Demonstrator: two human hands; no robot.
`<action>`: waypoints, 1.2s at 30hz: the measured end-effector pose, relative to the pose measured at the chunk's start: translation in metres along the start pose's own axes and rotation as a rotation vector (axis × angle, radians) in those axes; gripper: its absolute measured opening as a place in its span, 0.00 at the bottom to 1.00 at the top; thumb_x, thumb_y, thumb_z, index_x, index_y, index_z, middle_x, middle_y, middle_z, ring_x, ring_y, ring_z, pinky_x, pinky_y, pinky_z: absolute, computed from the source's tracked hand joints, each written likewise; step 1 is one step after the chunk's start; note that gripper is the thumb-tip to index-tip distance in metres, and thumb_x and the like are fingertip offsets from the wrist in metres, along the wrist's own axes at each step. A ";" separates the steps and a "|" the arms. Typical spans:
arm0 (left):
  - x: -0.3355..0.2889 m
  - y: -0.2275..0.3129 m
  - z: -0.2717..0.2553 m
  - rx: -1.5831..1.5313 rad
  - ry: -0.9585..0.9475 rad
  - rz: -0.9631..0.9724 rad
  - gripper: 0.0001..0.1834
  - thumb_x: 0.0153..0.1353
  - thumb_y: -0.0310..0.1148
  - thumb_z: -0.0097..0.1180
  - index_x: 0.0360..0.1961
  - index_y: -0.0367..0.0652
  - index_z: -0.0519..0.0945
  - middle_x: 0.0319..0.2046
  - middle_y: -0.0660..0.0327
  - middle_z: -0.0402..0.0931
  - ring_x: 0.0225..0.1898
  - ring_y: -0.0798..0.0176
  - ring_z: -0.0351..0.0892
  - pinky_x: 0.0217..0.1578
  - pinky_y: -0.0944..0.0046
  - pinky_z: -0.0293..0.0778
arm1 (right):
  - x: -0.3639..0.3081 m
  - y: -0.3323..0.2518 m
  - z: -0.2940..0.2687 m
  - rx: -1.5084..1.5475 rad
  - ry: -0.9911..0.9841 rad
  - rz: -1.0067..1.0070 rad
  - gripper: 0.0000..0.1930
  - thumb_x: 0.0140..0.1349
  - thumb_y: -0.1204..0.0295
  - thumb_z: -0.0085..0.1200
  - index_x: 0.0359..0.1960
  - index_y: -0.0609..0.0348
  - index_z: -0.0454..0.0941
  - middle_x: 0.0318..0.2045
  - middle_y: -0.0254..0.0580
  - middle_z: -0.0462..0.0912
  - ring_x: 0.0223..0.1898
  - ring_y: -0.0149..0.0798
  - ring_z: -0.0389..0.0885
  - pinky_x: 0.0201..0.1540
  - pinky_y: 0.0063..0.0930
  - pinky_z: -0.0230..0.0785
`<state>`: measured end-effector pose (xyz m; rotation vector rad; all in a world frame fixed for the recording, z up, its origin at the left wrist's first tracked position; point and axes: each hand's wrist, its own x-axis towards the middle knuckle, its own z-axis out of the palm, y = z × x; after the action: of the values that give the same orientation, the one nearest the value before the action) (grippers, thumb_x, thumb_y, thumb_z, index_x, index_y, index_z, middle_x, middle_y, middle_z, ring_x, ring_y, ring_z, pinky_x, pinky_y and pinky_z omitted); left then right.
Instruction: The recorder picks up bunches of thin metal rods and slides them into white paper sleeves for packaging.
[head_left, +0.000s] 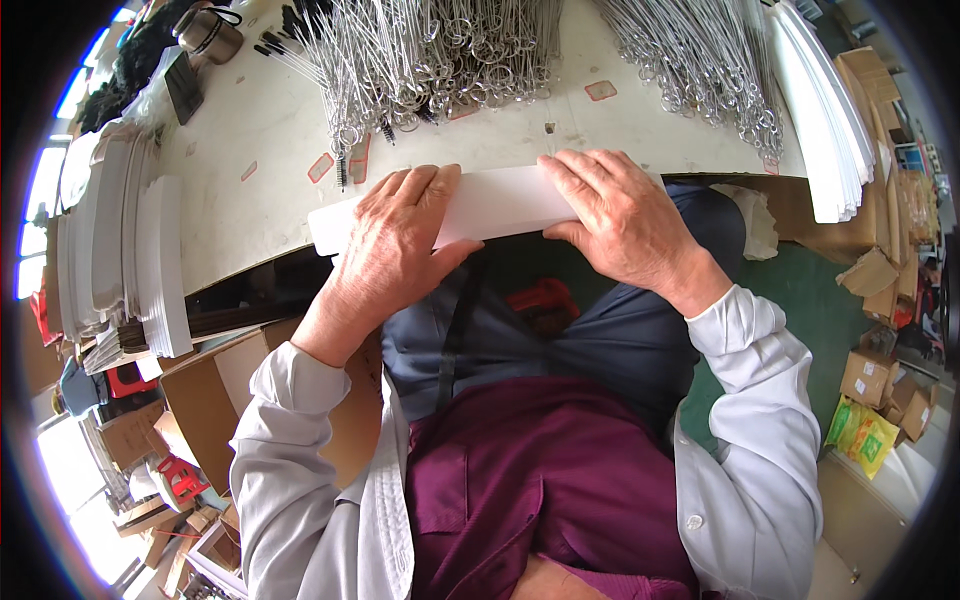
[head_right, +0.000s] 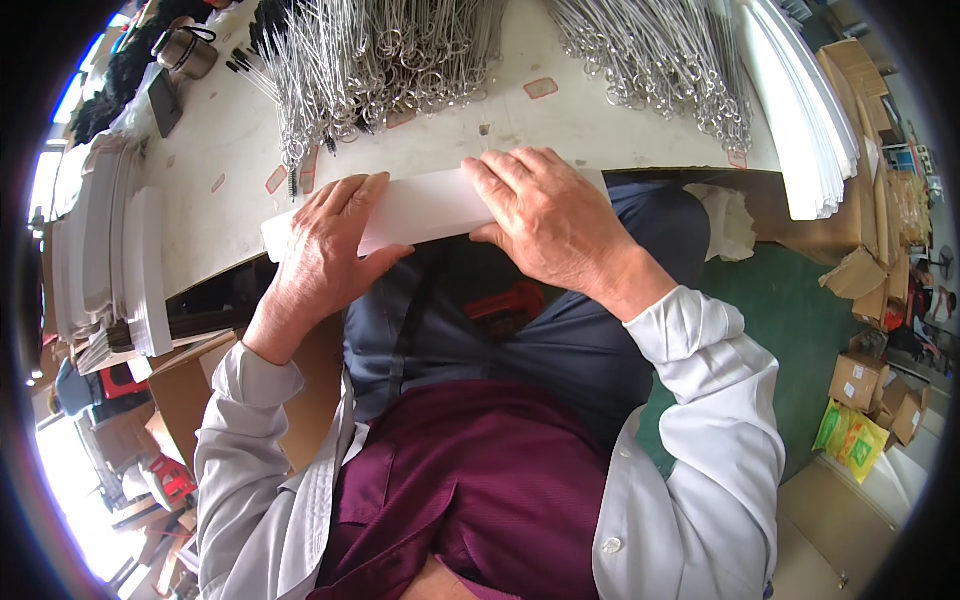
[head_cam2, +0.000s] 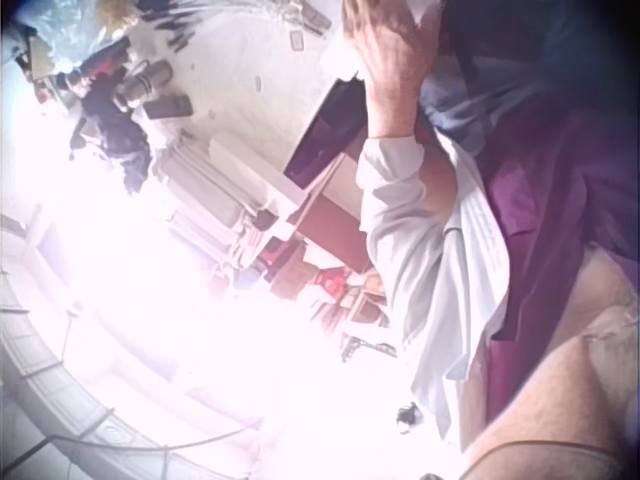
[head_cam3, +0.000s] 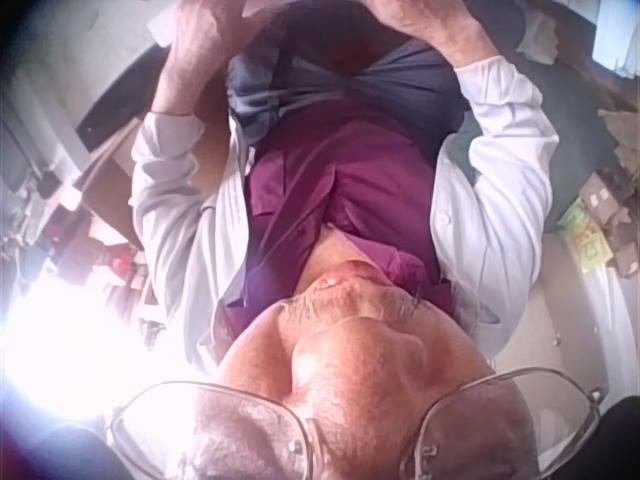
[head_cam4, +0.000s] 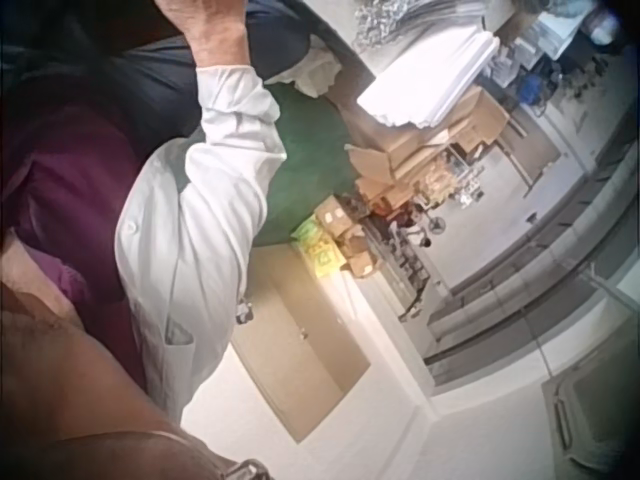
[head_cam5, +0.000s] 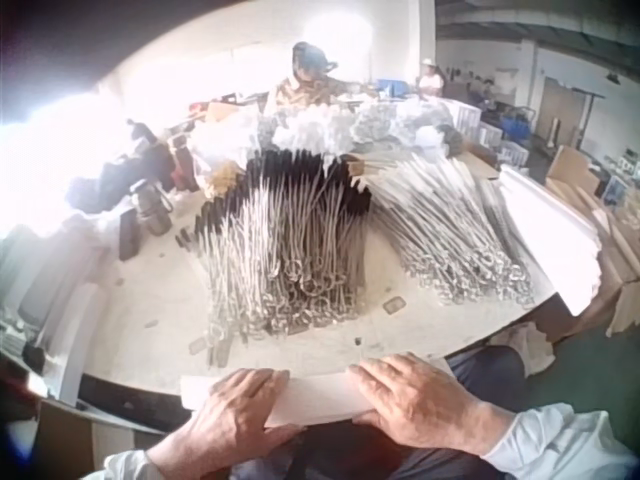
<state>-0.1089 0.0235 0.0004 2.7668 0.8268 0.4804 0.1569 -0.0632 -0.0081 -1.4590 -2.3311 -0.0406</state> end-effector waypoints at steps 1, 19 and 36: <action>0.001 -0.001 -0.003 0.013 0.005 0.004 0.39 0.50 0.40 0.76 0.61 0.32 0.76 0.54 0.45 0.79 0.54 0.42 0.80 0.54 0.49 0.76 | 0.004 0.005 0.000 -0.001 0.001 -0.001 0.30 0.59 0.61 0.67 0.60 0.66 0.77 0.54 0.48 0.82 0.55 0.48 0.79 0.61 0.39 0.72; 0.018 -0.007 0.045 0.062 0.219 -0.123 0.32 0.61 0.42 0.68 0.61 0.32 0.76 0.56 0.43 0.78 0.58 0.39 0.77 0.59 0.46 0.73 | 0.021 0.048 0.031 0.070 0.083 0.017 0.27 0.60 0.67 0.67 0.63 0.53 0.79 0.58 0.42 0.81 0.60 0.49 0.77 0.65 0.40 0.71; -0.058 -0.037 0.040 0.342 0.131 -0.141 0.36 0.57 0.22 0.54 0.70 0.31 0.67 0.69 0.41 0.67 0.70 0.37 0.66 0.71 0.43 0.61 | -0.007 0.032 0.043 -0.087 0.008 0.116 0.38 0.62 0.64 0.65 0.71 0.68 0.65 0.72 0.50 0.67 0.75 0.49 0.62 0.79 0.45 0.50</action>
<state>-0.1581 0.0173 -0.0619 2.9750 1.2296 0.5428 0.1741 -0.0446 -0.0555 -1.6308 -2.2592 -0.1174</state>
